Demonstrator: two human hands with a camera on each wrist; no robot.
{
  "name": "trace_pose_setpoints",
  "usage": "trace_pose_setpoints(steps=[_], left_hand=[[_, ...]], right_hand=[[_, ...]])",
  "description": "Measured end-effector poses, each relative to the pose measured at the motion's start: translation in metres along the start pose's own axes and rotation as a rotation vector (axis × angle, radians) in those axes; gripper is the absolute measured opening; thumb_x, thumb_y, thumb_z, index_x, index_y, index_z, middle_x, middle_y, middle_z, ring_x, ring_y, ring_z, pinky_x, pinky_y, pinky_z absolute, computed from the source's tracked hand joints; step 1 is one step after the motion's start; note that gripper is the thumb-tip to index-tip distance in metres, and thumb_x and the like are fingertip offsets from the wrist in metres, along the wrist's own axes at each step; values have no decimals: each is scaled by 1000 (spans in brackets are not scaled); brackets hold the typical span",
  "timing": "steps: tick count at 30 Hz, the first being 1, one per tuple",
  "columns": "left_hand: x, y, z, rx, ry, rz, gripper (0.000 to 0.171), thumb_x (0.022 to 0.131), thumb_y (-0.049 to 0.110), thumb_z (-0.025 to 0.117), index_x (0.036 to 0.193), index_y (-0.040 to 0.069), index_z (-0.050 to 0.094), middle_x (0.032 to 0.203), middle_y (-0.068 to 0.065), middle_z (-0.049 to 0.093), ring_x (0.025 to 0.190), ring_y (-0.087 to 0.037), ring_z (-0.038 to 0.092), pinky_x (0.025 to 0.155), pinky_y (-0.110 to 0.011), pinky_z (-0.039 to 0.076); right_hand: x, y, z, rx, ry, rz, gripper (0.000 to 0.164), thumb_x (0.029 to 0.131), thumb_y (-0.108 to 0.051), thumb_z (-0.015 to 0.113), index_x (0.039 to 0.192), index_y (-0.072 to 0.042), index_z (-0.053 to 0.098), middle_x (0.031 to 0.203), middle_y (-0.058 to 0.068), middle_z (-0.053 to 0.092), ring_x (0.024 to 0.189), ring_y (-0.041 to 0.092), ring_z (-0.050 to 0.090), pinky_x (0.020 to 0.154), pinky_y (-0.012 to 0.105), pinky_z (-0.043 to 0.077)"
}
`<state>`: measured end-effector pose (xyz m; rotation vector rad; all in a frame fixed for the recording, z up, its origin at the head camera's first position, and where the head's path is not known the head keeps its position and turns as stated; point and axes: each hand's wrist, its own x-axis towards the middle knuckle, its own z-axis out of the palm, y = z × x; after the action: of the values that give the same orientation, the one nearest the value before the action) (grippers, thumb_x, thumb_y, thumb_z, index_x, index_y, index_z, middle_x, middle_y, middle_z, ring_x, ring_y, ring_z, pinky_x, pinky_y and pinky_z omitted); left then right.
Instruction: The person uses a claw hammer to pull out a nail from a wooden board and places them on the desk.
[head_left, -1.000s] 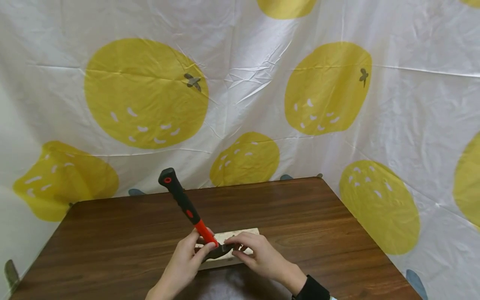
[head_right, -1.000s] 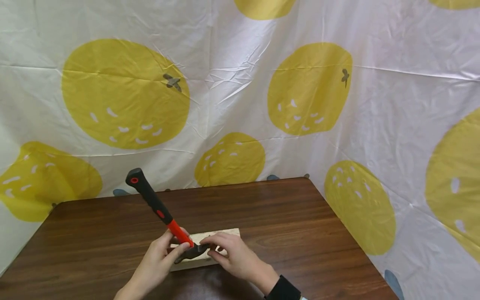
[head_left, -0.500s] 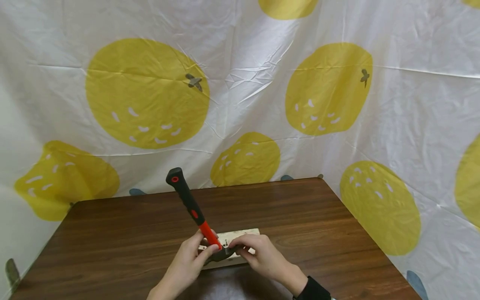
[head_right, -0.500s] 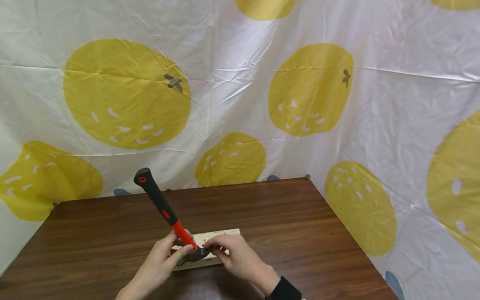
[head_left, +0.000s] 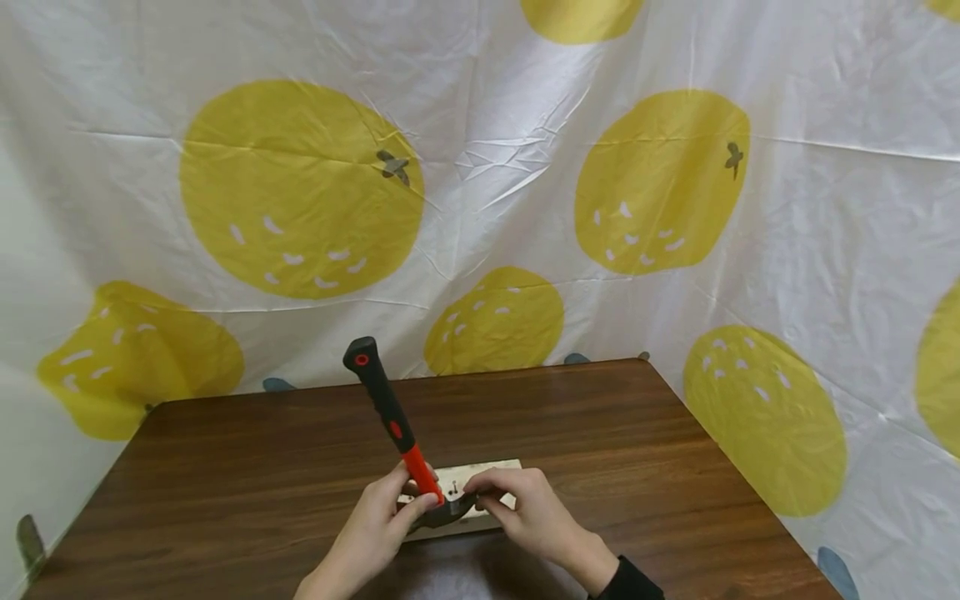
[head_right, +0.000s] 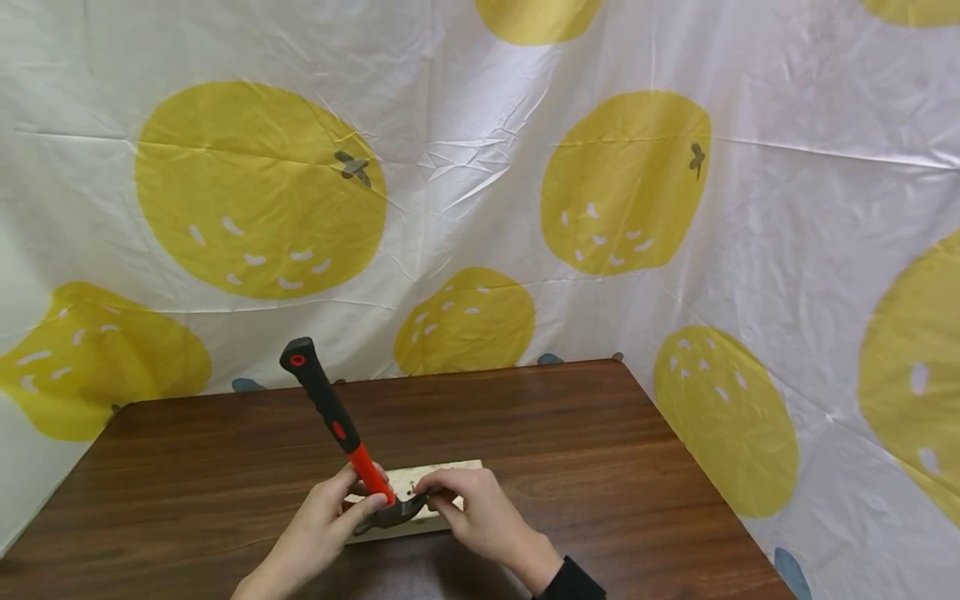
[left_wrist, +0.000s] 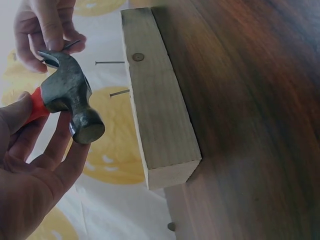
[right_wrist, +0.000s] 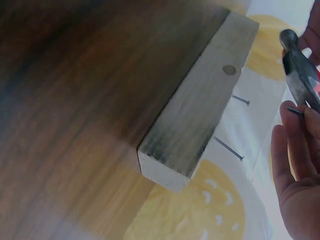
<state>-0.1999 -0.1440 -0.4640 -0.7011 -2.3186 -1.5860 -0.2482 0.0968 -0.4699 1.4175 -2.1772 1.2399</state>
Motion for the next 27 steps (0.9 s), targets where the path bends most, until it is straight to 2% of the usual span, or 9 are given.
trace_pose_setpoints(steps=[9, 13, 19, 22, 27], left_hand=[[-2, -1, 0, 10, 16, -13, 17, 96, 12, 71, 111, 11, 64, 101, -1, 71, 88, -20, 69, 71, -32, 58], [-2, -2, 0, 38, 18, -27, 16, 96, 13, 72, 110, 12, 64, 99, 1, 72, 88, -19, 69, 71, -32, 58], [-3, -5, -2, 95, 36, -36, 16, 96, 11, 72, 108, 15, 63, 96, 2, 71, 86, -17, 69, 69, -32, 57], [-3, -6, -4, 127, 52, -23, 18, 94, 8, 73, 108, 14, 63, 95, 2, 71, 84, -17, 70, 68, -32, 57], [-2, -7, -6, 155, 56, -9, 19, 93, 6, 73, 107, 14, 63, 95, 1, 71, 83, -17, 69, 67, -31, 57]], right_hand=[[0, 3, -4, -9, 22, 13, 37, 86, 16, 73, 115, -6, 70, 102, 8, 75, 88, 8, 70, 74, 23, 57], [-2, 4, -10, -15, 23, 84, 35, 90, 9, 74, 119, -8, 67, 95, 6, 75, 82, 8, 70, 71, 26, 58], [-10, 11, -24, -48, 9, 169, 25, 90, 6, 75, 110, -8, 67, 94, 3, 74, 78, 8, 70, 68, 26, 58], [-13, 16, -33, -82, 31, 194, 24, 89, 8, 75, 108, -4, 69, 92, 2, 73, 75, 8, 69, 65, 26, 57], [-17, 22, -46, -172, 90, 264, 24, 87, 8, 76, 104, -8, 71, 88, -1, 70, 72, 8, 65, 61, 25, 55]])
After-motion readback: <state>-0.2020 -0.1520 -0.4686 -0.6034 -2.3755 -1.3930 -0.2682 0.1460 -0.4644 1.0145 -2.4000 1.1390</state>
